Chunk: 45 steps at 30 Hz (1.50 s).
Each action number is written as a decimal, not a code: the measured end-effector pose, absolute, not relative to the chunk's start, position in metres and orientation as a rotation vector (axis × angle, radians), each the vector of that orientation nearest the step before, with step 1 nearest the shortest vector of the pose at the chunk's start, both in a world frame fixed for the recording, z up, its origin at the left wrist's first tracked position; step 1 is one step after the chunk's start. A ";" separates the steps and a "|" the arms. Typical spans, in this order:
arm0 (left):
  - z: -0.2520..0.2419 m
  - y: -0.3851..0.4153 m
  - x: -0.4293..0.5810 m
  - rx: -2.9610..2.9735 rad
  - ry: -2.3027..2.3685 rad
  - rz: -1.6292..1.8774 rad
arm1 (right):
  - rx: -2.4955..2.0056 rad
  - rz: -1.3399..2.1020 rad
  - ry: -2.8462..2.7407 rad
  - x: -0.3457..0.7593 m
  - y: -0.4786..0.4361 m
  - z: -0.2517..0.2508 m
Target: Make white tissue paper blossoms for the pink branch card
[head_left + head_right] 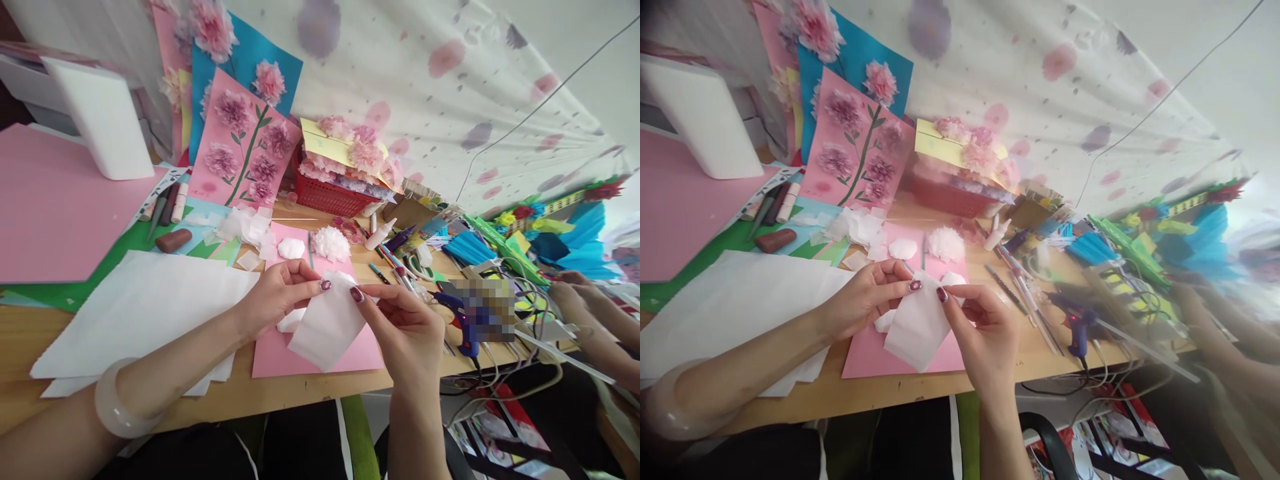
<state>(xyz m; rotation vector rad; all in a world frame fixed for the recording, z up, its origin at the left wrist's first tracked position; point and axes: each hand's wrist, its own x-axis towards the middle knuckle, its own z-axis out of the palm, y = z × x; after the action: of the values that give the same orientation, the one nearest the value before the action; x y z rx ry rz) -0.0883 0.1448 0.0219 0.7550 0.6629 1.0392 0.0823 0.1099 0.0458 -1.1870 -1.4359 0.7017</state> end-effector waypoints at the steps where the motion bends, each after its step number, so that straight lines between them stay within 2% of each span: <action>1: 0.022 0.145 -0.088 0.757 0.668 1.041 | -1.189 0.700 -1.438 0.082 0.110 0.046; 32: 0.019 0.145 -0.088 0.776 0.643 1.081 | -1.193 0.727 -1.369 0.081 0.109 0.050; 40: 0.022 0.145 -0.091 0.809 0.843 1.357 | -1.256 0.895 -1.274 0.056 0.121 0.033; 45: 0.019 0.148 -0.093 0.856 0.983 1.449 | -1.392 0.767 -1.325 0.053 0.130 0.021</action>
<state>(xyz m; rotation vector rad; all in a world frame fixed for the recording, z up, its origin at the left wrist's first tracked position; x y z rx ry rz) -0.0934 0.1476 0.0188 0.8555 0.9834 1.4488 0.0529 0.1296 0.0215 -1.3920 -1.3254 0.7667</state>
